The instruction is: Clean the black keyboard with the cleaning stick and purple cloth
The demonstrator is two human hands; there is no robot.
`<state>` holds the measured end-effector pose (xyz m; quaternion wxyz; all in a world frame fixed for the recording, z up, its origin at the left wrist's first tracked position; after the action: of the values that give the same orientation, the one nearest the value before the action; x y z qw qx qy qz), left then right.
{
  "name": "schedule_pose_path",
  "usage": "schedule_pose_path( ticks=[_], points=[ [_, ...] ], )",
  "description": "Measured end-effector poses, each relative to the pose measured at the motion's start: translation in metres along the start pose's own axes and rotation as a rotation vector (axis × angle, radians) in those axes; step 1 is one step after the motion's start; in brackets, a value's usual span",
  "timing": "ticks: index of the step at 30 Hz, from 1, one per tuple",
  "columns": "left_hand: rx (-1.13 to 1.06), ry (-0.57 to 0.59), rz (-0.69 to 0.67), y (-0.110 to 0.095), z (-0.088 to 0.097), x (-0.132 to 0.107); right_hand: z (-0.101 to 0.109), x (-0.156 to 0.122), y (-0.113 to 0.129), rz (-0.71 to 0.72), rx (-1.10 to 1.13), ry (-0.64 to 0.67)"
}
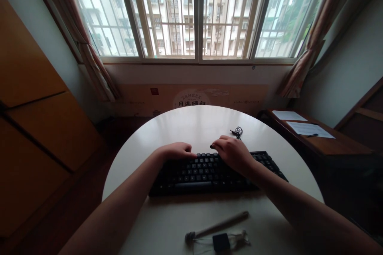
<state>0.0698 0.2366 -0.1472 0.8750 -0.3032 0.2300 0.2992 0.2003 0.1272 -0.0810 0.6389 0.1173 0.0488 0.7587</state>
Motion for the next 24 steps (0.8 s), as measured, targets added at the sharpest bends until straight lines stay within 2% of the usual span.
schedule_pose_path(
  ticks=[2,7,10,15,21,24],
  points=[
    [0.003,0.065,-0.001,-0.001,0.0,0.003,0.002,0.001,0.005,0.076,0.056,-0.043],
    [0.027,0.128,0.017,0.0,0.001,0.006,-0.028,-0.002,0.026,0.25,-0.002,0.116],
    [0.014,0.074,0.003,0.0,0.0,0.004,-0.033,-0.009,0.027,0.264,-0.005,0.124],
    [0.016,-0.086,0.011,0.0,0.0,-0.006,-0.032,-0.015,0.025,0.277,0.105,0.171],
    [0.072,-0.184,0.016,-0.005,0.0,-0.014,-0.028,-0.017,0.026,0.214,-0.1,0.134],
    [0.066,-0.204,0.009,-0.004,0.001,-0.014,-0.027,-0.019,0.021,0.19,-0.134,0.126]
  ],
)
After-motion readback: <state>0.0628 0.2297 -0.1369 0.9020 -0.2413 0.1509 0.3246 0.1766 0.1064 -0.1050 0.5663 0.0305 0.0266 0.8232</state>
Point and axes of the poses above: each hand's wrist, its own x-axis towards the middle knuckle, its own z-axis out of the back of the hand, y = z × x, the point moved 9 cm from there along x, towards the middle knuckle, and after that the axes turned 15 degrees about y, right-handed, at the moved point
